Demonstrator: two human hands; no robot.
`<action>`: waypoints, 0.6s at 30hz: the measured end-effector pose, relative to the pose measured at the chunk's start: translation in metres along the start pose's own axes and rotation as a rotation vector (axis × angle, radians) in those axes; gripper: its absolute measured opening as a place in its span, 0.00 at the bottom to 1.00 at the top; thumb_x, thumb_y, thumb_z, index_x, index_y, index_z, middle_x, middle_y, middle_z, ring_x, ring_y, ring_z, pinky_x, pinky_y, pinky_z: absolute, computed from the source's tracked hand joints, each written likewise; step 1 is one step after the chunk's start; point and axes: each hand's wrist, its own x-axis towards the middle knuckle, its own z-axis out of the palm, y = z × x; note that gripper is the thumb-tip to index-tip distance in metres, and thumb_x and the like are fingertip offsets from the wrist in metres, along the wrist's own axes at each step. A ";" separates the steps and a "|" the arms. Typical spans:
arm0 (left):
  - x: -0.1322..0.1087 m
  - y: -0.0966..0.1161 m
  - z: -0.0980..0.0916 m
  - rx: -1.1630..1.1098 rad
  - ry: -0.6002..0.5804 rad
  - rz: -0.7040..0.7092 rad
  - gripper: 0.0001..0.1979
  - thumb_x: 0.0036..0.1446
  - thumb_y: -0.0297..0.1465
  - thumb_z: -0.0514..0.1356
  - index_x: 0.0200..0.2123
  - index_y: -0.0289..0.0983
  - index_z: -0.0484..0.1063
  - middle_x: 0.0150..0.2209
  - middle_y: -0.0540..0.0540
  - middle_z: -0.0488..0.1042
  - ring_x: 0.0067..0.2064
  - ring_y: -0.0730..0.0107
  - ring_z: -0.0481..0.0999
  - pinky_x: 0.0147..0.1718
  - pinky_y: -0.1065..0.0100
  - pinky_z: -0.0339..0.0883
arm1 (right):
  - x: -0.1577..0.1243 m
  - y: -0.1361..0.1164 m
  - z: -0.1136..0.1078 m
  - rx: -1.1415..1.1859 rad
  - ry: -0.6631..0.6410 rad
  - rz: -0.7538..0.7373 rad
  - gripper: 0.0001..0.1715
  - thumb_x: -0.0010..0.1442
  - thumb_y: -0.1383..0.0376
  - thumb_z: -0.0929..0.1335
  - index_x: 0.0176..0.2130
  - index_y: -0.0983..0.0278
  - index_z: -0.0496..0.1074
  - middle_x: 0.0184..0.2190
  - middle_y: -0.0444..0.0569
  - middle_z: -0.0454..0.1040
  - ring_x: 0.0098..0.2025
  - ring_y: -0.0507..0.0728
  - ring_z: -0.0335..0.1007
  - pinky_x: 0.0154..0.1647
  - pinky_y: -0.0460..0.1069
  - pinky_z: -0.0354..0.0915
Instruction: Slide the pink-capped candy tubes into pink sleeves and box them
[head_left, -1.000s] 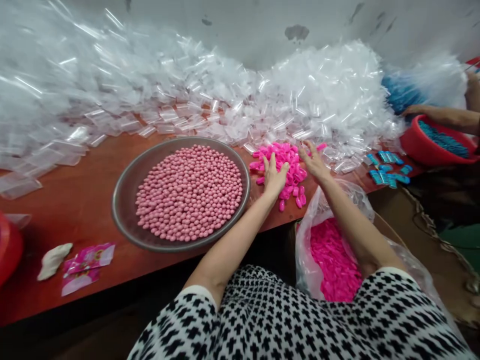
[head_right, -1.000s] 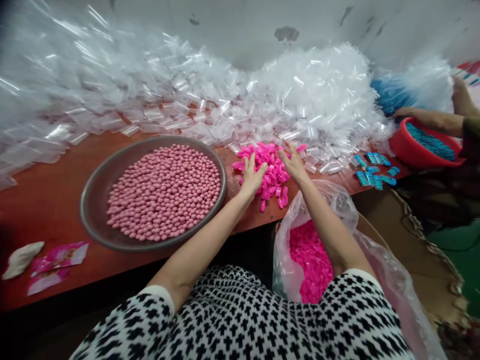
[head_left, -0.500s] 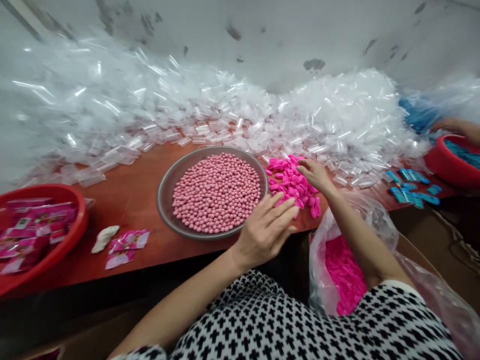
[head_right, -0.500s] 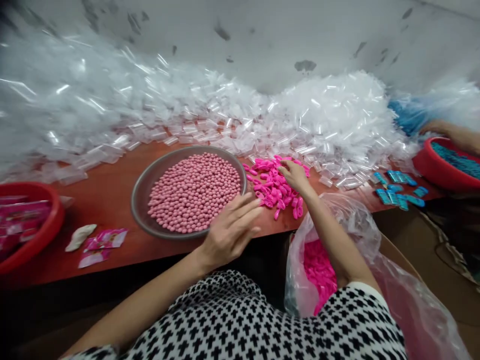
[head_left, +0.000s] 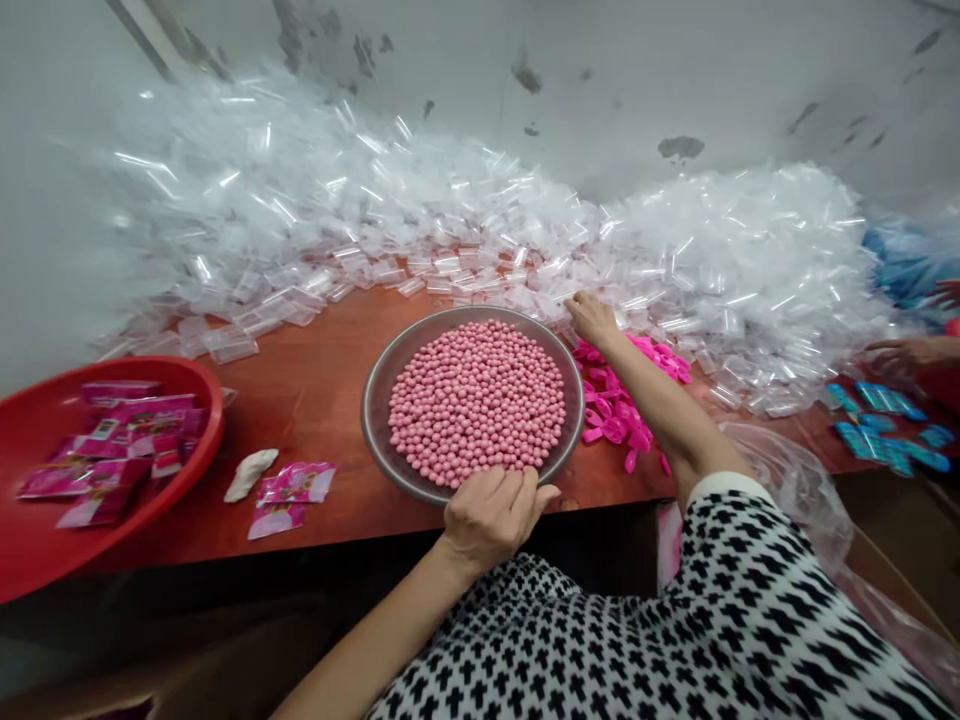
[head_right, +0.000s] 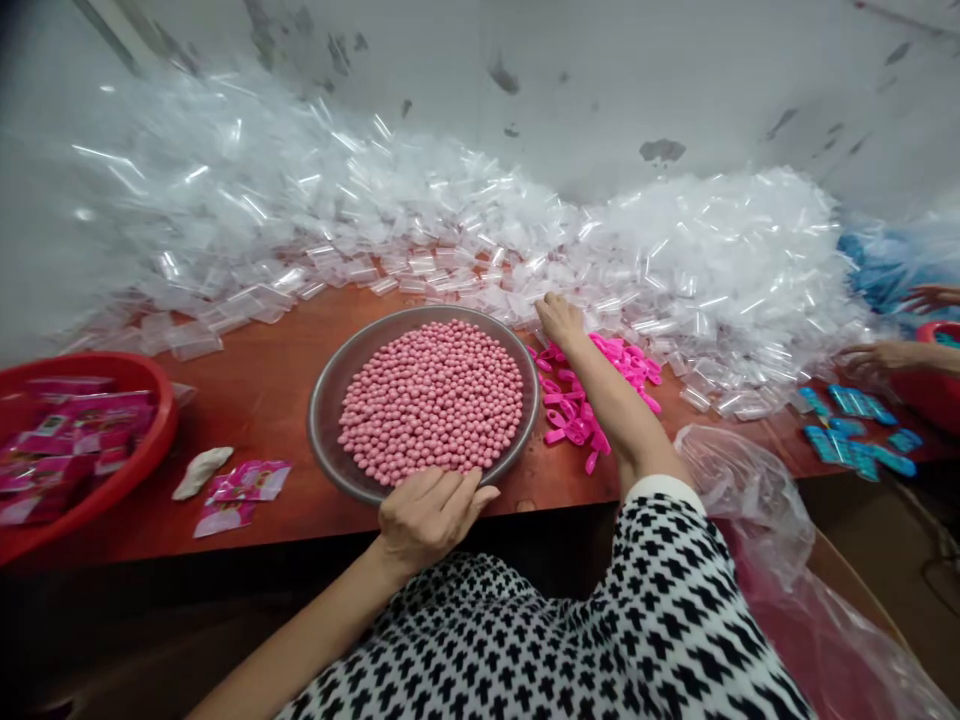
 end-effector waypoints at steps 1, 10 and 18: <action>0.000 -0.001 0.000 -0.009 0.007 -0.001 0.10 0.57 0.36 0.61 0.34 0.34 0.71 0.18 0.52 0.66 0.21 0.72 0.66 0.21 0.66 0.54 | 0.001 0.000 0.000 -0.009 -0.007 -0.011 0.20 0.60 0.72 0.59 0.50 0.65 0.70 0.52 0.62 0.68 0.55 0.66 0.61 0.50 0.59 0.60; -0.001 -0.009 -0.010 -0.109 0.000 0.021 0.15 0.58 0.35 0.59 0.20 0.38 0.64 0.16 0.53 0.64 0.21 0.73 0.63 0.21 0.65 0.51 | -0.054 -0.023 -0.042 0.967 0.319 0.178 0.10 0.54 0.62 0.66 0.37 0.63 0.68 0.31 0.46 0.74 0.35 0.56 0.73 0.42 0.55 0.70; -0.003 -0.036 -0.019 -0.311 -0.081 0.027 0.16 0.60 0.33 0.56 0.20 0.38 0.69 0.17 0.51 0.69 0.22 0.75 0.68 0.22 0.68 0.58 | -0.142 -0.092 -0.070 1.651 -0.024 0.251 0.24 0.43 0.66 0.72 0.43 0.58 0.69 0.24 0.37 0.74 0.26 0.50 0.73 0.31 0.47 0.71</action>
